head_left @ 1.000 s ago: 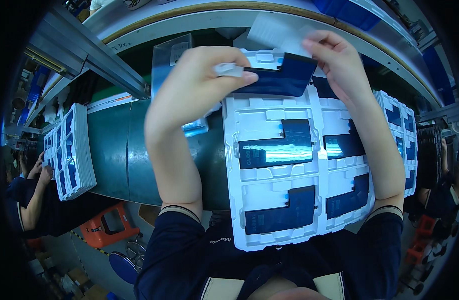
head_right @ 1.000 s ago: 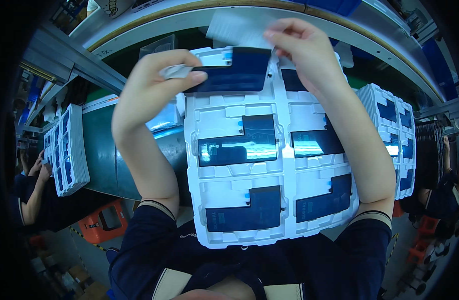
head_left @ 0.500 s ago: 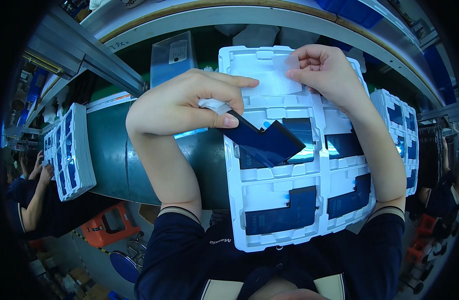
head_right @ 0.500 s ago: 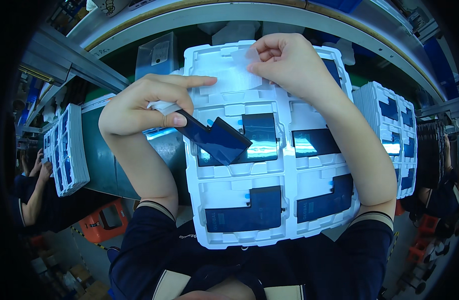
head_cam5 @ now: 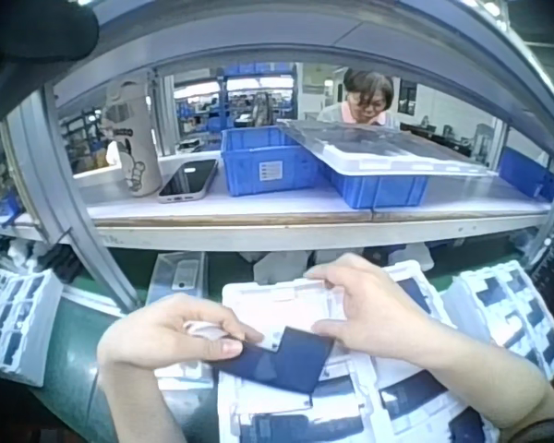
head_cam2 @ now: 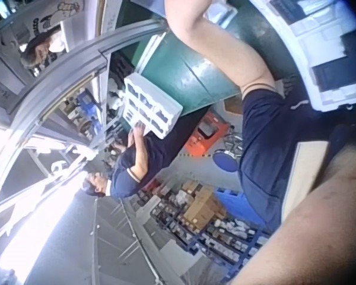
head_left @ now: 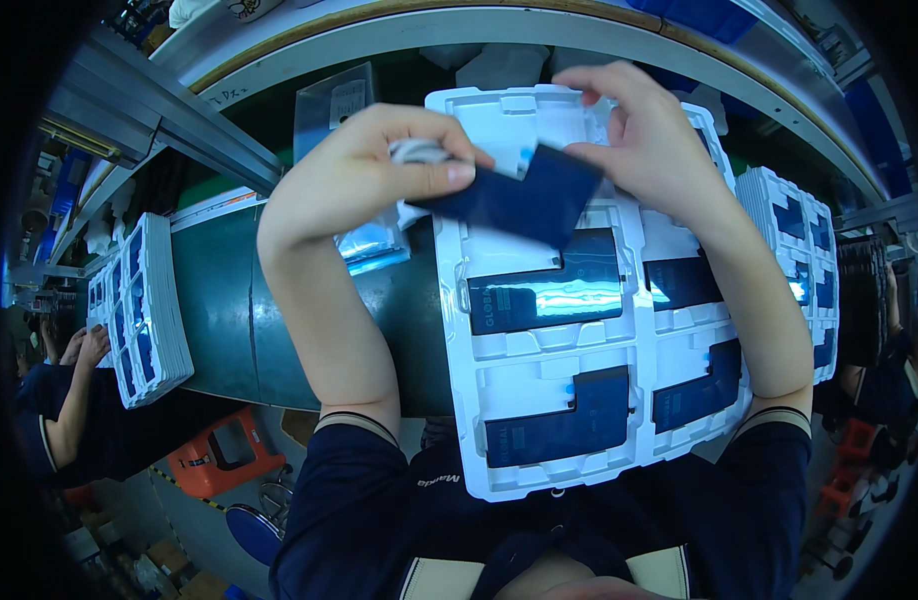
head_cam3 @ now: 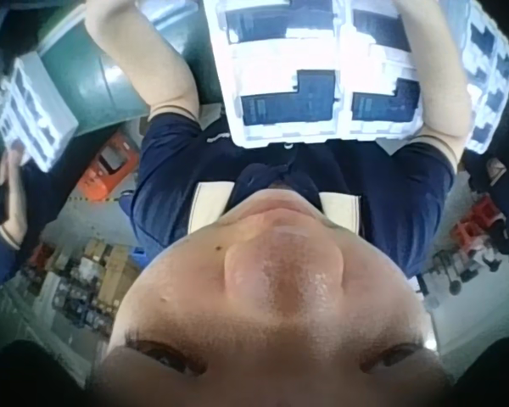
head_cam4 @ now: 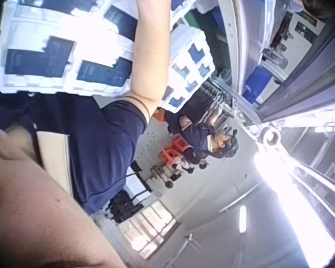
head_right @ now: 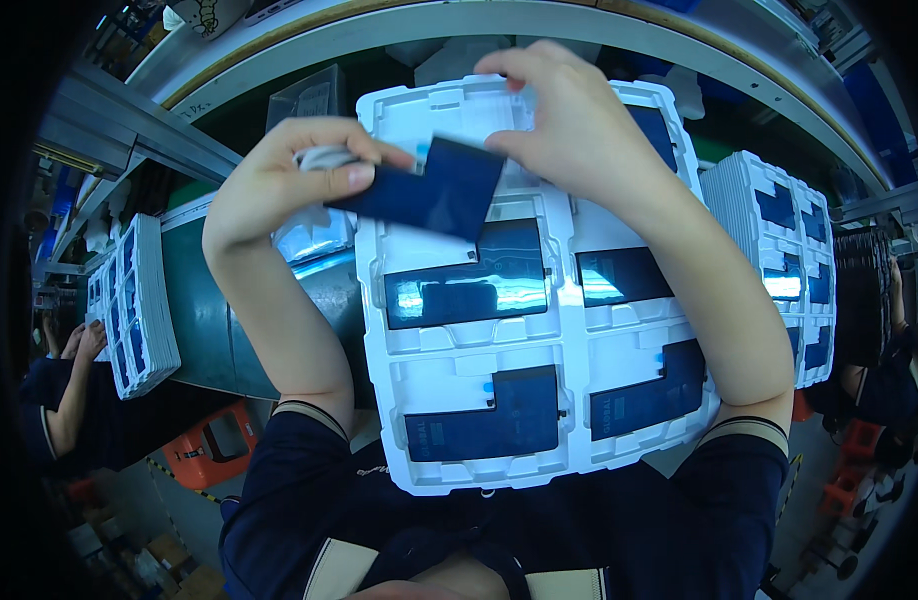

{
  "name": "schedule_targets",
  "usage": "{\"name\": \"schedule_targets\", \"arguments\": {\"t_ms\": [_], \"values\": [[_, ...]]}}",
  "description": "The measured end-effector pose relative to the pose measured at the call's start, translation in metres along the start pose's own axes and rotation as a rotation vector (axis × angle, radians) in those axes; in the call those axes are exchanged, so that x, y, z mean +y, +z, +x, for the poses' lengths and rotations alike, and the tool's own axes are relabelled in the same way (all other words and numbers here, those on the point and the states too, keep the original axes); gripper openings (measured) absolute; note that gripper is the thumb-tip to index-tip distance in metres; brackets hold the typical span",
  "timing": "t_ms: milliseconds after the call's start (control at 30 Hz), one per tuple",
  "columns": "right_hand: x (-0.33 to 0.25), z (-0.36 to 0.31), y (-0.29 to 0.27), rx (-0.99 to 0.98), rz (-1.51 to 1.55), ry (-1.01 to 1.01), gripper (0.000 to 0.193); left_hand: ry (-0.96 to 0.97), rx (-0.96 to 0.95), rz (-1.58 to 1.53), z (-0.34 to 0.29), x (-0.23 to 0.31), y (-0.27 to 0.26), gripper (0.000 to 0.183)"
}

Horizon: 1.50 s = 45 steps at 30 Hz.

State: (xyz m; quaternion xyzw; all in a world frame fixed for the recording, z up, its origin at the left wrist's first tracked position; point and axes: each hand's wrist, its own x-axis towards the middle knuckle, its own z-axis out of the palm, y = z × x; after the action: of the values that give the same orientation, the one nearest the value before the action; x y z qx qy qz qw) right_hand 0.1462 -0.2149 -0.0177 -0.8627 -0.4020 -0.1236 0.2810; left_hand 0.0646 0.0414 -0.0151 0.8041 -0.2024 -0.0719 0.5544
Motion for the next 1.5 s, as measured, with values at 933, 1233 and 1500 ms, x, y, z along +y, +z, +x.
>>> {"name": "schedule_targets", "arguments": {"t_ms": [933,1233,1500], "values": [[-0.026,-0.003,-0.015,-0.094,1.034,0.087,0.037,0.322,0.699,-0.712,0.034,0.064,0.072,0.049],[0.030,-0.012,-0.053,0.101,1.100,0.124,0.016,0.138,0.510,-0.371,0.064,0.055,0.075,0.036],[0.108,-0.034,-0.073,0.148,0.948,0.439,0.013,-0.131,0.088,0.859,0.101,0.051,0.110,0.050]]}}
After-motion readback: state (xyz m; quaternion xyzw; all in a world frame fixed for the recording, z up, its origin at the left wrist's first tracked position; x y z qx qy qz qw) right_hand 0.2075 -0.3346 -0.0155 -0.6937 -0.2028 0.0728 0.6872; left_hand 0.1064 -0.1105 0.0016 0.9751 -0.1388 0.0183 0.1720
